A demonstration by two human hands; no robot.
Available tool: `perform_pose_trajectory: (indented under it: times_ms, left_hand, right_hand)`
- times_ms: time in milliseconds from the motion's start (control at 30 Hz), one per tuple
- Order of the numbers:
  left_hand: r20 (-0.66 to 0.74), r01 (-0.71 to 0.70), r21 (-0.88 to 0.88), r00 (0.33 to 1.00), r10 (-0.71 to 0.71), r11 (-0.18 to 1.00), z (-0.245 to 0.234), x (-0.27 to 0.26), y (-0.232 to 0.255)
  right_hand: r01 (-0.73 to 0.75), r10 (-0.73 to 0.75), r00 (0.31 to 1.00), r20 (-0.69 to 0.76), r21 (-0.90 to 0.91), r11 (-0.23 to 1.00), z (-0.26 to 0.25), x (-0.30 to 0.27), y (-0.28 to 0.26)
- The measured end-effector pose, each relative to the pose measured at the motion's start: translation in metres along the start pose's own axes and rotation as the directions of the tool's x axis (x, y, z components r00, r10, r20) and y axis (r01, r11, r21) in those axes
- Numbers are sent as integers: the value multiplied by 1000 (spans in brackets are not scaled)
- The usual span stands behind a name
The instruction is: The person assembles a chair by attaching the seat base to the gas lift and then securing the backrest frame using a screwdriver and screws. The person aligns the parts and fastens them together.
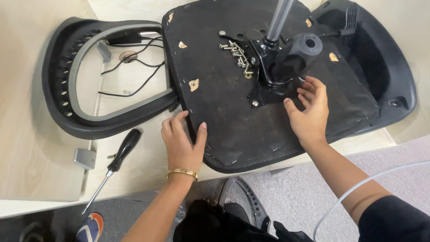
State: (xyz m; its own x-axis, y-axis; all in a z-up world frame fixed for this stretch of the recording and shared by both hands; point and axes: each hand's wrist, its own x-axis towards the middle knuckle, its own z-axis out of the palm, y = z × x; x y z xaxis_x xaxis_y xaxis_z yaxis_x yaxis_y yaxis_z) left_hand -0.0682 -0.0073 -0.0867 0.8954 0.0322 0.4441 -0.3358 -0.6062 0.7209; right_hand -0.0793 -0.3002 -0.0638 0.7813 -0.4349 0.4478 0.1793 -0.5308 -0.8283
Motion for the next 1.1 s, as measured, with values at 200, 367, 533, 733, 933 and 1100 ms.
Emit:
perform_pose_trajectory:
  times_ms: [200, 367, 533, 733, 933, 1100]
  left_hand:
    - [348, 730, -274, 682, -644, 626, 19, 14, 12]
    - [509, 847, -440, 509, -694, 298, 19, 27, 22]
    - [525, 877, -447, 417, -742, 177, 19, 33, 31]
    - [493, 887, -415, 407, -769, 204, 18, 37, 33]
    - [41, 711, -295, 677, -735, 638, 28, 39, 56]
    - [-216, 202, -174, 947, -238, 964, 39, 57, 81]
  right_hand:
    - [162, -153, 987, 53, -321, 933, -22, -25, -14]
    - [187, -184, 982, 44, -373, 909, -53, -42, -5]
    - [187, -188, 981, 39, -415, 891, -84, -40, 21]
    - [161, -170, 985, 30, -507, 847, -110, -9, 48]
    - [39, -54, 998, -15, -513, 857, -113, 0, 66]
    - [49, -65, 998, -9, -569, 821, -113, 0, 71]
